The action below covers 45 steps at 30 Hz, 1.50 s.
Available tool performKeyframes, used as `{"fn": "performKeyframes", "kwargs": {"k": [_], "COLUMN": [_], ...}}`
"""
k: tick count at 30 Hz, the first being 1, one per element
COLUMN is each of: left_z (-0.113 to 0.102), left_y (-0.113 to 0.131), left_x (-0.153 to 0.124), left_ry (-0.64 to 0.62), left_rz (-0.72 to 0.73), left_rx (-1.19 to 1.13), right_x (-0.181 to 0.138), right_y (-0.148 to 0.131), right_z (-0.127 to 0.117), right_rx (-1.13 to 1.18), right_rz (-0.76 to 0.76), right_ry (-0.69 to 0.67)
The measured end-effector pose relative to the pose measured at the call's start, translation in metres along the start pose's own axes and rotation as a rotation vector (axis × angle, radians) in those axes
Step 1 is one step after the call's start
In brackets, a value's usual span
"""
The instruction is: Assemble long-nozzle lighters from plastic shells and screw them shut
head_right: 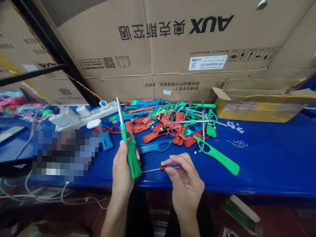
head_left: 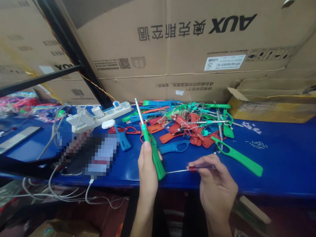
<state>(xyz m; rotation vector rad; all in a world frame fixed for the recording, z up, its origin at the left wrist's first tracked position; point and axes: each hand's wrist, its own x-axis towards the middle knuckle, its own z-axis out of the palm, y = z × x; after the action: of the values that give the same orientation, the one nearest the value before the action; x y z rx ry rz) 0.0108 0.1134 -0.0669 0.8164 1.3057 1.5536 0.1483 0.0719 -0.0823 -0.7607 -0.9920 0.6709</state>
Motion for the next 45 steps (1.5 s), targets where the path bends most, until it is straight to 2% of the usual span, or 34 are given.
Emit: {"fn": "performKeyframes", "kwargs": {"k": [3, 5, 9, 11, 14, 16, 19, 22, 25, 28, 30, 33, 36, 40, 42, 45], "left_z": [0.000, 0.000, 0.000, 0.000, 0.000, 0.000, 0.002, 0.003, 0.003, 0.003, 0.002, 0.003, 0.004, 0.005, 0.006, 0.006], "left_y": [0.000, 0.000, 0.001, 0.001, 0.002, 0.003, 0.005, 0.006, 0.007, 0.006, 0.006, 0.006, 0.008, 0.010, 0.011, 0.011], "left_x": [0.000, 0.001, 0.000, 0.000, 0.000, 0.000, -0.002, -0.003, -0.003, -0.003, -0.002, -0.003, -0.004, -0.005, -0.005, -0.005], "left_ry": [0.001, 0.000, -0.006, -0.009, -0.007, -0.007, 0.005, 0.016, 0.013, 0.001, -0.009, 0.002, 0.010, 0.013, 0.017, 0.029], "left_rz": [0.011, 0.015, 0.003, -0.004, -0.006, -0.006, -0.024, -0.025, -0.011, -0.003, 0.000, -0.007, -0.024, -0.017, -0.022, -0.024], "left_rx": [-0.012, -0.002, 0.036, 0.010, -0.042, -0.052, -0.041, -0.037, -0.058, -0.064, -0.058, -0.052, -0.035, -0.024, -0.042, -0.060], "right_x": [-0.001, -0.001, 0.002, 0.003, 0.004, 0.005, 0.005, 0.002, 0.000, 0.001, 0.003, 0.002, -0.001, -0.001, -0.001, -0.002], "right_y": [-0.001, -0.002, -0.003, -0.004, -0.002, 0.001, 0.003, -0.001, -0.004, -0.003, -0.003, -0.005, -0.007, -0.007, -0.007, -0.009], "right_z": [-0.002, -0.003, -0.003, -0.003, -0.004, -0.005, -0.005, -0.004, -0.005, -0.008, -0.008, -0.006, -0.003, -0.003, -0.005, -0.010], "right_rx": [0.004, 0.013, -0.047, -0.101, -0.074, -0.001, -0.007, -0.142, -0.144, -0.082, -0.125, -0.195, -0.143, -0.177, -0.219, -0.139], "right_rz": [0.068, 0.051, -0.045, 0.029, 0.102, 0.046, -0.039, 0.033, 0.135, 0.048, -0.022, 0.045, 0.093, -0.059, -0.014, 0.151], "right_ry": [-0.062, -0.099, -0.014, -0.013, -0.083, -0.105, -0.039, -0.001, -0.077, -0.081, -0.041, -0.034, -0.073, -0.013, -0.007, -0.077]}}
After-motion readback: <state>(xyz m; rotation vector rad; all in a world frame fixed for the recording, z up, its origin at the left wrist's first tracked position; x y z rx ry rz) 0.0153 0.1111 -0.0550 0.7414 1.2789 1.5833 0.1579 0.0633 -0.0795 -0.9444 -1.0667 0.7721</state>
